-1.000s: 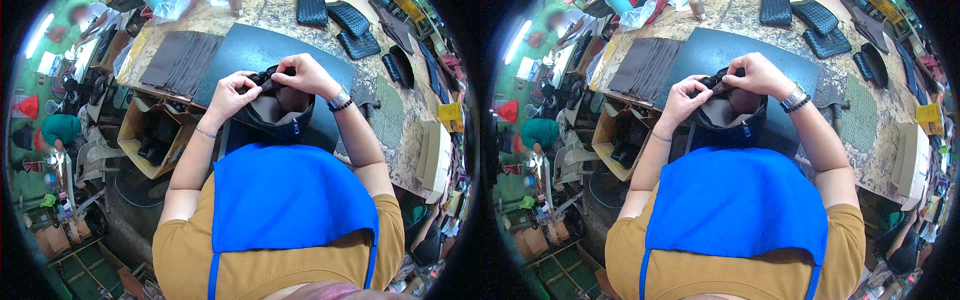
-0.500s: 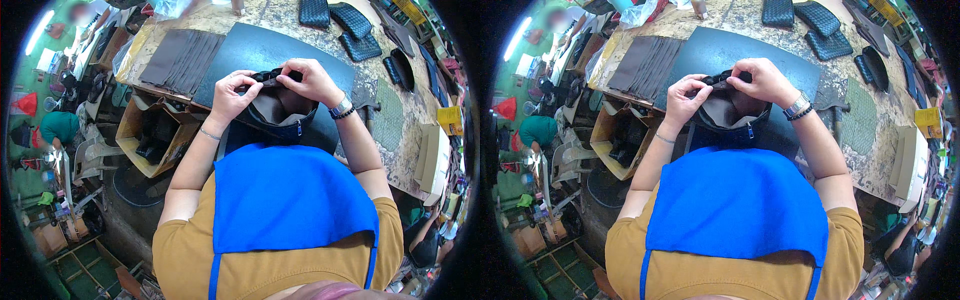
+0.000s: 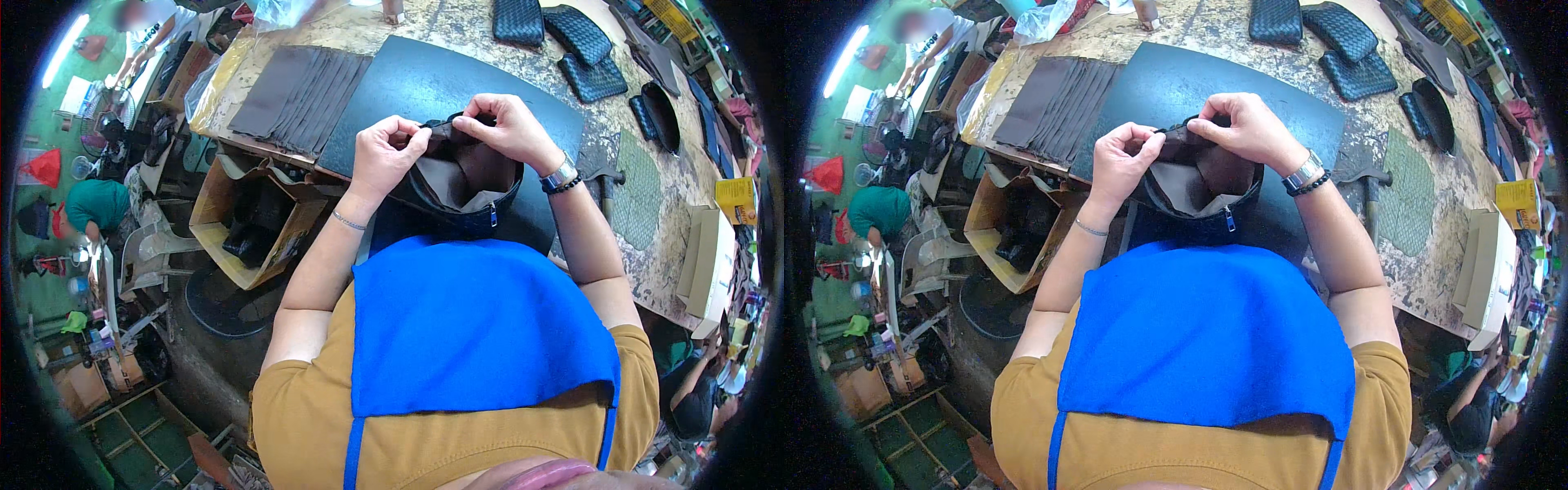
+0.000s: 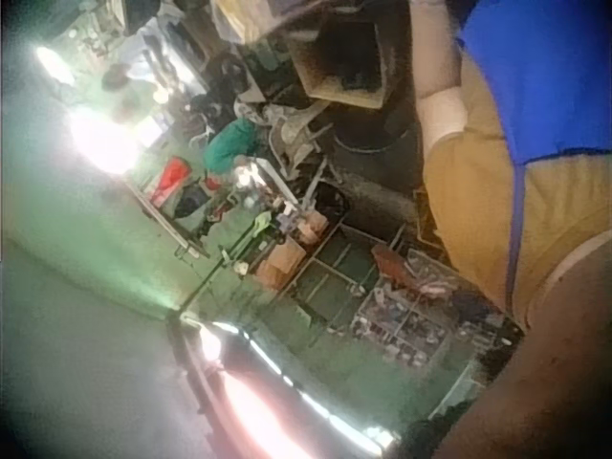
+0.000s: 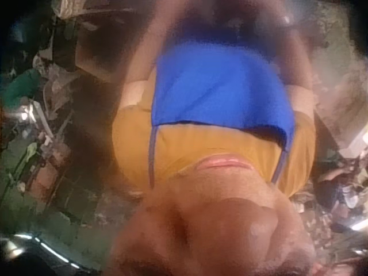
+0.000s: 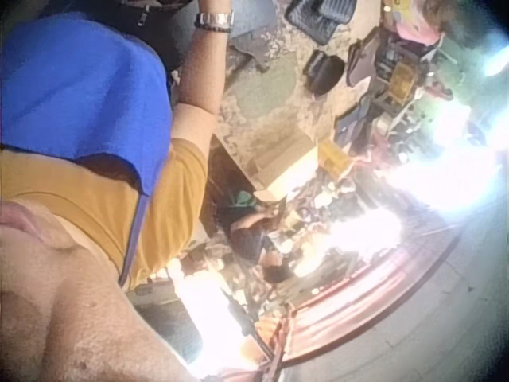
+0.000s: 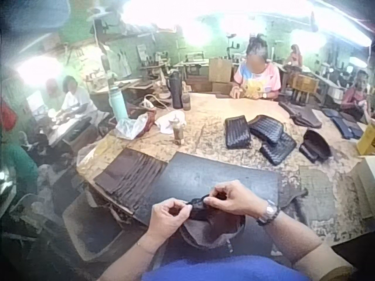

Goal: Aligning the lining and checking the edges of a woven leather pouch.

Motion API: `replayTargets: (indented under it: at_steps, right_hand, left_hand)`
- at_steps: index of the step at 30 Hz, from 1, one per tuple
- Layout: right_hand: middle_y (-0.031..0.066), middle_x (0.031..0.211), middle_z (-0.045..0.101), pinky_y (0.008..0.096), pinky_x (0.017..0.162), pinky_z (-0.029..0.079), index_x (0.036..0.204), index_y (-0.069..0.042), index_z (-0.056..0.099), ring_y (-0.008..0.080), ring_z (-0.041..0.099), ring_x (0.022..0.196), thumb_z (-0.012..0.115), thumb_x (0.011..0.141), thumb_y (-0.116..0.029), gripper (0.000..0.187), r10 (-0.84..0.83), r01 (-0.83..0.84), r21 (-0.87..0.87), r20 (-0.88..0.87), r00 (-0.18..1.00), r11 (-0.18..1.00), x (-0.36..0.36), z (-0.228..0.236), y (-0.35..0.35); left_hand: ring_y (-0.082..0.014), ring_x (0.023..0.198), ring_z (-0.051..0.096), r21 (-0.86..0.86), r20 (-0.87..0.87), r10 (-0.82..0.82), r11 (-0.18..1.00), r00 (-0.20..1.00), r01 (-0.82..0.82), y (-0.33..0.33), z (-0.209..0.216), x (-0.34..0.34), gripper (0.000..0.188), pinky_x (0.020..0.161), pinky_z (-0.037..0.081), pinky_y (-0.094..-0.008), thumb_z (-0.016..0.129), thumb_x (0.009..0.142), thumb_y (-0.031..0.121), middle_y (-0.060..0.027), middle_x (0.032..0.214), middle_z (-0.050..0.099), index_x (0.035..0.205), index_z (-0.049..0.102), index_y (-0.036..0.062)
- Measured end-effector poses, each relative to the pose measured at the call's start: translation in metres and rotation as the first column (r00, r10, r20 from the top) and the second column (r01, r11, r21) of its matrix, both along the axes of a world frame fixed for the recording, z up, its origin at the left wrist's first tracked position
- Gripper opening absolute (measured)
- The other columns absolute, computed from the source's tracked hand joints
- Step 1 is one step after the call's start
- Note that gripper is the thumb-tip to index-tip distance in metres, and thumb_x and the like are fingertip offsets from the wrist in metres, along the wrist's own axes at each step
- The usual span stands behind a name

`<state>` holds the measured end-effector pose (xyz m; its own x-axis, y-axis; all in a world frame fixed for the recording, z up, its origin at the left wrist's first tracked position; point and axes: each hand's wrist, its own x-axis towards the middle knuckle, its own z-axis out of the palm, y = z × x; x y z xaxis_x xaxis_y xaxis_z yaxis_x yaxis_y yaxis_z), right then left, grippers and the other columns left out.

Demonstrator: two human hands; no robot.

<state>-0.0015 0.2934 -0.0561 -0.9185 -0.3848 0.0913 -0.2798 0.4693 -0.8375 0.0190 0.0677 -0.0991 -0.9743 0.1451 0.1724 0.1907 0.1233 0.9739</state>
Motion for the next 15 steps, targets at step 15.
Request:
replayTargets:
  at_steps: [15]
  right_hand:
    - [0.0087,0.072,0.067,0.0277,0.062,0.049,0.087,-0.001,0.066,0.0103,0.06,0.065,0.069,0.089,-0.021,0.021,0.011,0.008,0.103,-0.186,0.982,0.995,0.0053,0.0029,-0.0052]
  left_hand:
    - [-0.0031,0.071,0.057,-0.052,-0.057,0.045,0.997,0.997,-0.048,0.0045,0.0037,-0.0018,0.012,0.065,0.048,-0.02,0.071,0.081,0.005,-0.0024,0.085,0.068,0.074,0.061,0.0028]
